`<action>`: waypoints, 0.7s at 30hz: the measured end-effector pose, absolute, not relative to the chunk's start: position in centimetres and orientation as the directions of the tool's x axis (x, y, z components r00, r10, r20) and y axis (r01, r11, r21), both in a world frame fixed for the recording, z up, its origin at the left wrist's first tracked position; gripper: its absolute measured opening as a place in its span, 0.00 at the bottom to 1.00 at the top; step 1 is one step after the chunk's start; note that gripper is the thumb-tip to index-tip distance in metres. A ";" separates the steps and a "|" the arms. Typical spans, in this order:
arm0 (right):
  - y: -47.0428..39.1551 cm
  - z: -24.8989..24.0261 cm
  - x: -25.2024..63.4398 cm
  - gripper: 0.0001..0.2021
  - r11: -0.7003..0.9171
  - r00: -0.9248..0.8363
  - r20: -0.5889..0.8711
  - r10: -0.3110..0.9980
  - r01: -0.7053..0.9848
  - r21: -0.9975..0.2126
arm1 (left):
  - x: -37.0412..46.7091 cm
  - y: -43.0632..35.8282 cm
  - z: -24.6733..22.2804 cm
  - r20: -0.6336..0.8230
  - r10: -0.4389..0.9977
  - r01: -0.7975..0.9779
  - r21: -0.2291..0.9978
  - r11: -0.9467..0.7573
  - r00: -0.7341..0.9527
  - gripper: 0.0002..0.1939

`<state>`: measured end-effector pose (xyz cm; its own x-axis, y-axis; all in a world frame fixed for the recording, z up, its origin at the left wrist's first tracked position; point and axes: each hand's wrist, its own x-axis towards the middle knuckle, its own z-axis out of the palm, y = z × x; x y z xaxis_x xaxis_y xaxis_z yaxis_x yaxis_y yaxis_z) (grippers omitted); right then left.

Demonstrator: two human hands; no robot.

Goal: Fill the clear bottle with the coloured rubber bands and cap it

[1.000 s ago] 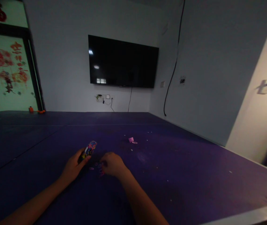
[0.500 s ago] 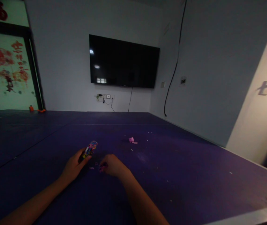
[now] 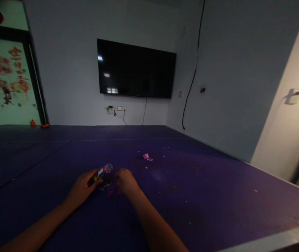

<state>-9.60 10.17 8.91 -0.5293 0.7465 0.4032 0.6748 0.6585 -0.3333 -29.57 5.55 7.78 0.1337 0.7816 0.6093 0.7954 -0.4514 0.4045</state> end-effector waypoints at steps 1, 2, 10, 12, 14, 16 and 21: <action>10.2 9.1 -9.5 0.14 0.654 -0.473 0.468 0.746 0.654 -0.381 | -29.6 5.5 7.8 0.609 0.779 0.798 0.394 -0.456 0.145 0.21; 10.2 9.3 -9.4 0.14 0.654 -0.409 0.533 0.741 0.621 -0.432 | -29.5 5.5 7.9 0.609 0.777 0.800 0.383 -0.462 0.157 0.21; 8.9 10.4 -10.0 0.09 0.658 -0.199 0.637 0.745 0.376 -0.652 | -29.6 5.4 7.9 0.608 0.746 0.793 0.297 -0.531 0.272 0.21; 8.7 10.3 -10.2 0.09 0.640 -0.216 0.606 0.766 0.347 -0.685 | -29.6 5.4 7.9 0.615 0.732 0.780 0.290 -0.555 0.293 0.21; 8.7 10.2 -10.2 0.09 0.612 -0.192 0.582 0.790 0.309 -0.728 | -29.6 5.3 8.0 0.617 0.728 0.772 0.292 -0.564 0.299 0.21; 8.7 10.2 -10.2 0.08 0.583 -0.149 0.565 0.812 0.272 -0.766 | -29.6 5.2 8.2 0.613 0.731 0.770 0.297 -0.565 0.300 0.22; 8.7 10.1 -10.2 0.06 0.587 -0.124 0.575 0.809 0.218 -0.780 | -29.4 5.0 8.3 0.615 0.734 0.764 0.314 -0.564 0.289 0.22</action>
<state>-10.18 8.71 10.13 -0.1239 0.8088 0.5749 0.2176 0.5874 -0.7795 -29.38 5.02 8.33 0.2895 0.7339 0.6145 0.7639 -0.5640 0.3137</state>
